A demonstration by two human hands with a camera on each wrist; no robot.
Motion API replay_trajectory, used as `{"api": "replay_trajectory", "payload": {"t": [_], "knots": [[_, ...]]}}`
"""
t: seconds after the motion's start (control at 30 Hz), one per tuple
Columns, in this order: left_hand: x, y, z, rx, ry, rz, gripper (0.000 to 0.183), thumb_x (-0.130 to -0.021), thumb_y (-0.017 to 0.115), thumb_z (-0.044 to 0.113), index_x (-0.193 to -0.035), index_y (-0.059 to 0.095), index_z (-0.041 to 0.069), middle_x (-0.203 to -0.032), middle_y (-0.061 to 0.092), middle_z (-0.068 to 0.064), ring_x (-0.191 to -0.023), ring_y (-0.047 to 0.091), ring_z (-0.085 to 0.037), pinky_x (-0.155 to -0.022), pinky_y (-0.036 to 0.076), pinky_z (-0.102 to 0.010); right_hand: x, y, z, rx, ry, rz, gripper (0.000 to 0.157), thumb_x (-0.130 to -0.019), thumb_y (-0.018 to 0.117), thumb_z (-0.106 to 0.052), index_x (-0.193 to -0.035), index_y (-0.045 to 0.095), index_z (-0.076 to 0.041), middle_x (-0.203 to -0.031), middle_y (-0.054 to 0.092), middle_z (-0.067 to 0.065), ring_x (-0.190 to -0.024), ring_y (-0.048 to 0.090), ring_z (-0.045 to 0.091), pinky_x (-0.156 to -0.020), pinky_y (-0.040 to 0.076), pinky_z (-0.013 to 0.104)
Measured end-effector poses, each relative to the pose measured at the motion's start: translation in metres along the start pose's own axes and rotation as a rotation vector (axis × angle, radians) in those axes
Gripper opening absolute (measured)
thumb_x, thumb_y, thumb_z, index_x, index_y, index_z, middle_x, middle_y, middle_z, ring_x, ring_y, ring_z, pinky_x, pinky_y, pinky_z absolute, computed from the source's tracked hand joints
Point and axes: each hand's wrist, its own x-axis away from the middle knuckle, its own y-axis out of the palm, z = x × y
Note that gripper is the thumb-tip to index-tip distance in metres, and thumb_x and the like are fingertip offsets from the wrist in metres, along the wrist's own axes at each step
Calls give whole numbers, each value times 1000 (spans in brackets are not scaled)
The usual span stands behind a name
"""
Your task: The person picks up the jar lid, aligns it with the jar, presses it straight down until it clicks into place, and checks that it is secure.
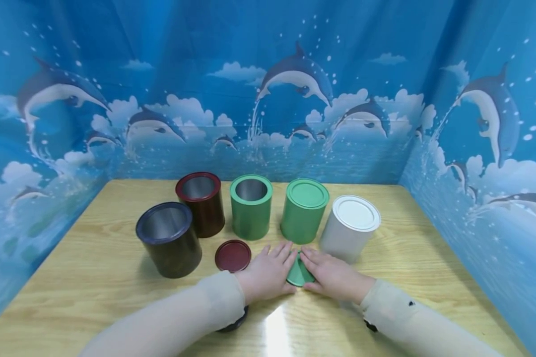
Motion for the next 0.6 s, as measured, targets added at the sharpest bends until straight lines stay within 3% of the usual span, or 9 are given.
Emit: {"api": "replay_trajectory", "payload": {"t": [0.3, 0.6], "knots": [[-2, 4, 0, 50, -6, -60, 79, -89, 42, 63, -148, 28, 11, -152, 22, -10, -137, 27, -23, -103, 34, -44, -1, 2, 1, -38, 17, -19, 68, -91, 57, -40, -135, 41, 11, -140, 37, 27, -128, 38, 37, -100, 37, 47], [-5, 8, 1, 91, 22, -70, 76, -91, 42, 59, -148, 28, 11, -152, 23, -12, -136, 28, -23, -102, 36, -39, -3, 3, 1, -77, 42, -59, 69, -92, 56, -40, -135, 40, 11, -141, 35, 29, -128, 38, 37, -100, 37, 46]]}}
